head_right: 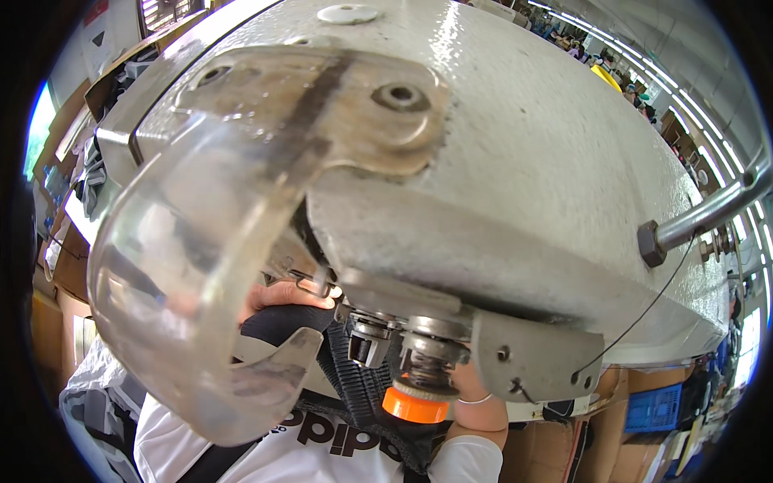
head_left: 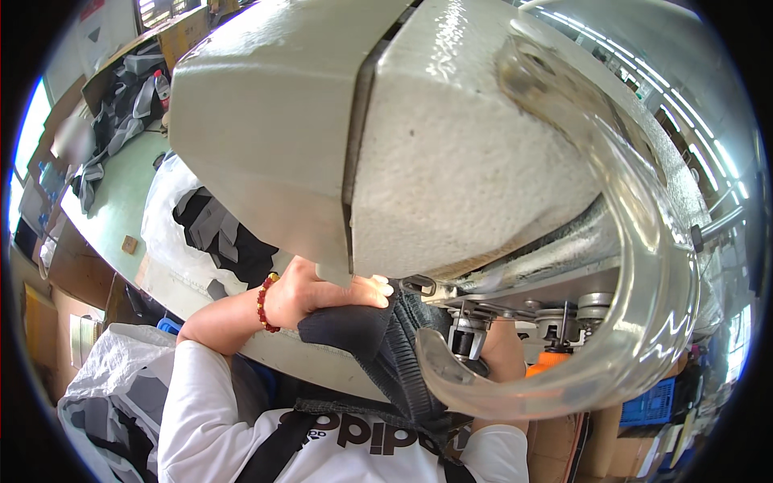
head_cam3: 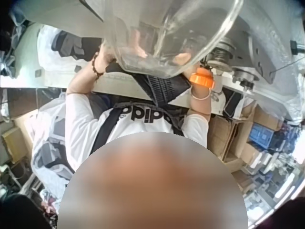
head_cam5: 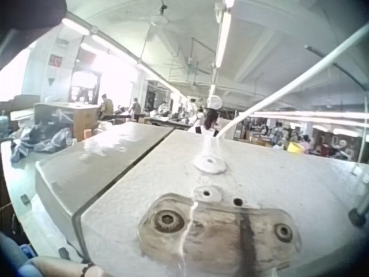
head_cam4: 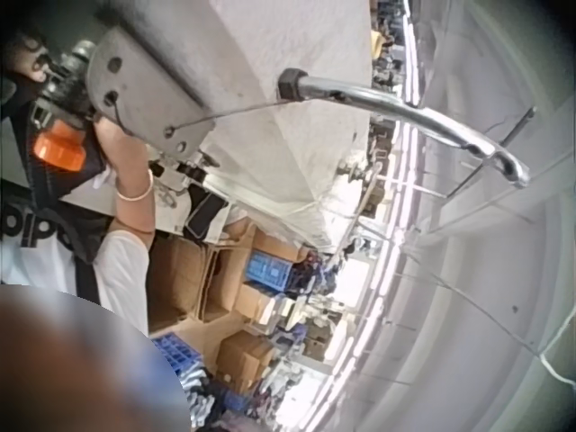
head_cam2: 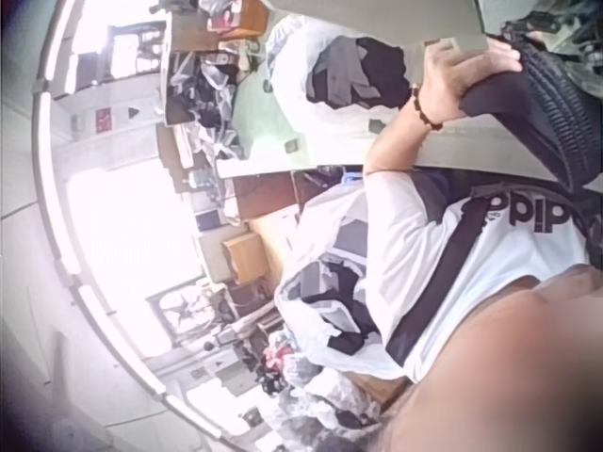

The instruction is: The recorder uses an industrial sewing machine to stitch together components for a shoe upper.

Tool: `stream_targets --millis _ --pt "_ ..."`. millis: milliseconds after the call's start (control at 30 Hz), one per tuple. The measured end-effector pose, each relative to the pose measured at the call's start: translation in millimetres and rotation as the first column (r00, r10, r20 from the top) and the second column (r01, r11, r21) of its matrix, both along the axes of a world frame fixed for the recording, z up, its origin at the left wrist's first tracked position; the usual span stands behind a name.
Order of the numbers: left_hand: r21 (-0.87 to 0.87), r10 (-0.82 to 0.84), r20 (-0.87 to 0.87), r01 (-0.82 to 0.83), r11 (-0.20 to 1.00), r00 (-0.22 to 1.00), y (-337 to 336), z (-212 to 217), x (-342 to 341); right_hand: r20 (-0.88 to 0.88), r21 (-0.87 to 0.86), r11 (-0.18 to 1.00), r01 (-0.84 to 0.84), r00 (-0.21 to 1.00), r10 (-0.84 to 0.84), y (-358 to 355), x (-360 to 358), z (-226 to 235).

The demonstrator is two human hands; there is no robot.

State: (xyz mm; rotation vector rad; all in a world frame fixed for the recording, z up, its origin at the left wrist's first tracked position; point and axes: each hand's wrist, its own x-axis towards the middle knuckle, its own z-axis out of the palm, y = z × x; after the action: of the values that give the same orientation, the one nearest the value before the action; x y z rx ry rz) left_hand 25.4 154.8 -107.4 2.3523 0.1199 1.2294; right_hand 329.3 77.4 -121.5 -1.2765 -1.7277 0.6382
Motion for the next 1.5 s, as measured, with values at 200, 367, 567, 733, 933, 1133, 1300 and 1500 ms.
stream_targets --millis 200,367,567,733,933,1133,1300,1500 --pt "0.024 0.02 -0.015 -0.02 1.0 1.0 13.7 -13.9 0.2 0.049 0.016 1.0 0.026 0.998 -0.027 -0.1 -1.9 -0.1" --pt "0.002 -0.016 -0.032 0.016 1.0 0.999 15.7 -14.3 -1.8 0.072 0.022 0.999 0.044 0.996 -0.046 -2.9 -1.7 -1.8" --pt "-0.014 0.005 -0.076 -0.006 1.0 0.997 9.4 -6.0 -3.8 0.161 0.015 0.996 0.087 0.983 -0.088 -10.7 -1.0 9.7" --pt "-0.015 0.049 -0.067 -0.05 0.999 0.997 9.9 -9.1 3.2 0.459 0.08 0.971 0.226 0.857 -0.237 -30.9 8.3 55.9" --pt "0.112 0.114 -0.051 -0.108 0.988 0.992 4.4 -11.8 4.1 0.637 0.605 0.656 -0.451 0.768 -0.06 -70.7 -44.9 80.2" --pt "-0.019 0.137 -0.049 -0.138 0.99 0.989 -1.7 -7.5 3.5 0.891 0.397 0.832 -0.387 0.38 -0.249 -85.7 -110.4 45.7" --pt "-0.224 0.146 0.037 -0.134 0.965 0.989 -1.7 -14.8 7.7 0.788 0.563 0.822 -0.087 0.359 -0.501 -61.0 -99.5 34.6" --pt "-0.511 0.136 0.23 0.001 0.86 0.964 1.5 -33.1 11.8 0.806 0.466 0.884 0.028 0.399 -0.438 -45.5 -90.0 24.8"
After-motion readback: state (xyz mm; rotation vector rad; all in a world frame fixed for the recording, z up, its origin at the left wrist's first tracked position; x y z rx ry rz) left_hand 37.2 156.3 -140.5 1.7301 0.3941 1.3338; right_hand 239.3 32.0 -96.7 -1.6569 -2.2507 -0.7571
